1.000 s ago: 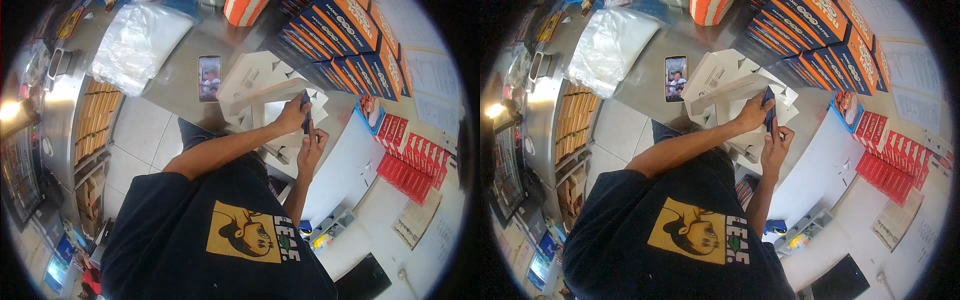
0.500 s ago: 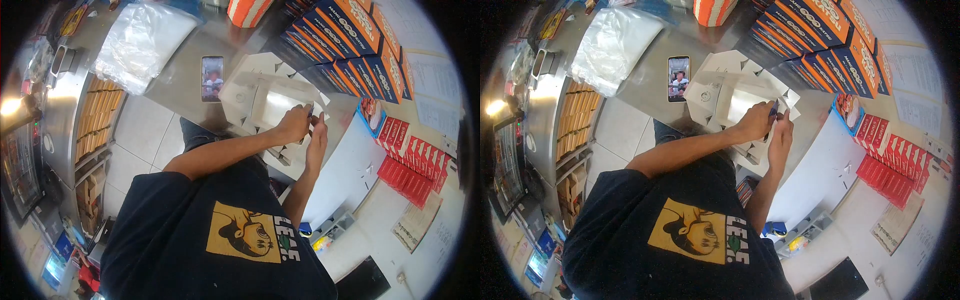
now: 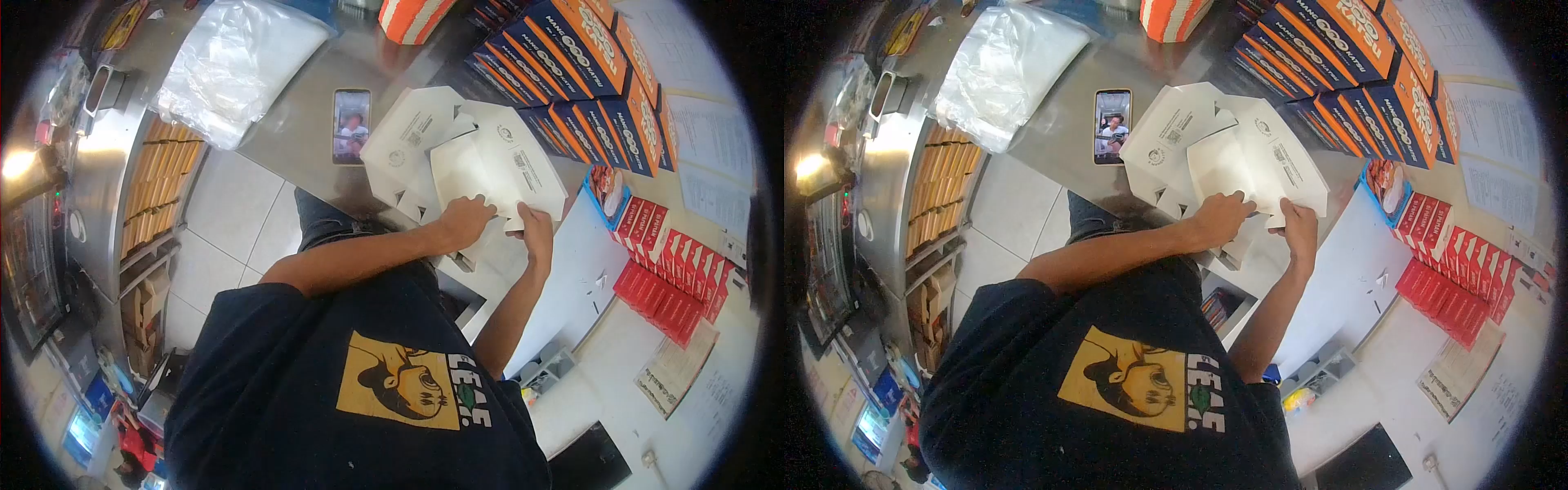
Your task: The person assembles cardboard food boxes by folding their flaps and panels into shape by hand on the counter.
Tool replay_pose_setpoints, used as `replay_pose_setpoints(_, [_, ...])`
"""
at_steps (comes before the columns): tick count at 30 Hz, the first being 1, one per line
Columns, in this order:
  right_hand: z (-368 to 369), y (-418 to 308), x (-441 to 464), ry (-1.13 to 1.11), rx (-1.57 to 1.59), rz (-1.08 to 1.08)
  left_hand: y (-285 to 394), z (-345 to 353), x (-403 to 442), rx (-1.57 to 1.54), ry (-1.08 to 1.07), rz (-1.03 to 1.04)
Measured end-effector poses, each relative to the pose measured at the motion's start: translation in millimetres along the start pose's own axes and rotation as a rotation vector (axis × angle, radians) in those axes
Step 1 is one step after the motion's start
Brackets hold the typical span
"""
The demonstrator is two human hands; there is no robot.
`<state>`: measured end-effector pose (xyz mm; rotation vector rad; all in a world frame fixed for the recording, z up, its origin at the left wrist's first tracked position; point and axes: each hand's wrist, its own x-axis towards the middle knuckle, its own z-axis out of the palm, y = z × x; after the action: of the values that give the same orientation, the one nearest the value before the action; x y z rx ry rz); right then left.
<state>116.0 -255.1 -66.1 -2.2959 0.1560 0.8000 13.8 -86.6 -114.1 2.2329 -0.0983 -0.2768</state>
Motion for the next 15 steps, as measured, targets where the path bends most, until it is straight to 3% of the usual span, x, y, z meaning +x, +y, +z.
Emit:
replay_pose_setpoints(4, [-10,21,9,0.071,-0.077,-0.040,-13,-1,-1,-0.017,0.034,0.078])
replay_pose_setpoints(7, [-15,27,4,-0.048,-0.033,0.003,-23,-7,0,-0.080,0.045,0.130])
replay_pose_setpoints(9, [-6,26,0,-0.066,0.228,0.032,-31,0,-1,-0.108,0.125,0.209])
replay_pose_setpoints(12, [15,26,-1,-0.174,0.280,0.011,-28,15,14,-0.164,0.057,0.100])
replay_pose_setpoints(15, [48,28,-5,-0.076,0.224,-0.056,-26,21,23,-0.163,0.093,-0.007])
